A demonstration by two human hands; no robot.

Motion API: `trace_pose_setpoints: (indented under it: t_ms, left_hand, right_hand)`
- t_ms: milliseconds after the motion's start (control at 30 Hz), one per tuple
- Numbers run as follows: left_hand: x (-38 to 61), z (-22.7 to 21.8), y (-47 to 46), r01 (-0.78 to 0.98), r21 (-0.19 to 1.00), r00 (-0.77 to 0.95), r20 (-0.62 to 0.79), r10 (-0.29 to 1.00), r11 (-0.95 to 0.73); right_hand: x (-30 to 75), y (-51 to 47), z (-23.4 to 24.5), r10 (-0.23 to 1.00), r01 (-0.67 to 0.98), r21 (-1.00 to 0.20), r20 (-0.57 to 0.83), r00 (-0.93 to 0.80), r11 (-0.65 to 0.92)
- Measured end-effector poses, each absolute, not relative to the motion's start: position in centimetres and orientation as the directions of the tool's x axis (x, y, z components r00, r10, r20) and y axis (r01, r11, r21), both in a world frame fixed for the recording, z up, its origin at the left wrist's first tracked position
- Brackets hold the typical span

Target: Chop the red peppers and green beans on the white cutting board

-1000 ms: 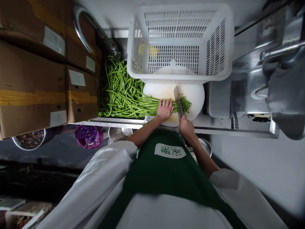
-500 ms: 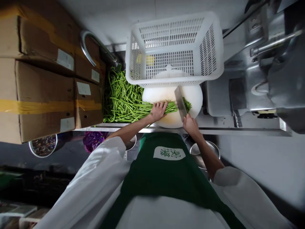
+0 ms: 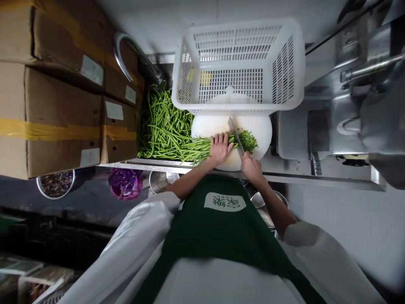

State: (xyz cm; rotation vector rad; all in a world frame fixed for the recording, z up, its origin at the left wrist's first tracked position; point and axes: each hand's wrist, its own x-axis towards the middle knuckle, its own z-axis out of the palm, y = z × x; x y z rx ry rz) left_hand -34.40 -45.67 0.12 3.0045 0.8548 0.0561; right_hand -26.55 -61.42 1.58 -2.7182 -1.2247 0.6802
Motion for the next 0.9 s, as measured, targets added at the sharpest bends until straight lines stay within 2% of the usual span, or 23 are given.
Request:
trace_pose_setpoints:
  t_ms: [133, 233, 333, 433, 667, 767, 900]
  left_hand:
    - [-33.6, -1.1, -46.4, 0.524, 0.023, 0.85, 0.038, 0.525, -0.851]
    - [-34.7, -1.1, -46.1, 0.473, 0.028, 0.878, 0.062, 0.474, -0.88]
    - [-37.5, -1.1, -45.6, 0.426, 0.078, 0.9, 0.066, 0.431, -0.901]
    - [-40.5, -1.4, -45.4, 0.453, 0.143, 0.883, 0.066, 0.465, -0.88]
    - [-41.4, 0.6, -43.8, 0.401, 0.367, 0.788, 0.329, 0.52, -0.839]
    - [-40.7, 1.2, -41.3, 0.347, 0.414, 0.826, 0.29, 0.483, -0.842]
    - [-39.3, 1.0, -39.7, 0.354, 0.375, 0.86, 0.228, 0.456, -0.857]
  right_hand:
    - [-27.0, -61.2, 1.5, 0.731, 0.697, -0.245, -0.359, 0.58, -0.674]
    - [-26.8, -61.2, 1.6, 0.729, 0.685, -0.263, -0.353, 0.587, -0.679]
    - [-26.5, -61.3, 1.7, 0.724, 0.672, -0.278, -0.357, 0.591, -0.686]
    - [-26.4, -61.3, 1.7, 0.718, 0.665, -0.282, -0.37, 0.59, -0.692]
    - [-26.4, -61.4, 1.3, 0.72, 0.665, -0.289, -0.379, 0.581, -0.689]
    - [-26.4, -61.4, 1.1, 0.714, 0.665, -0.275, -0.375, 0.591, -0.695]
    - [-26.5, -61.4, 1.1, 0.716, 0.662, -0.282, -0.365, 0.595, -0.694]
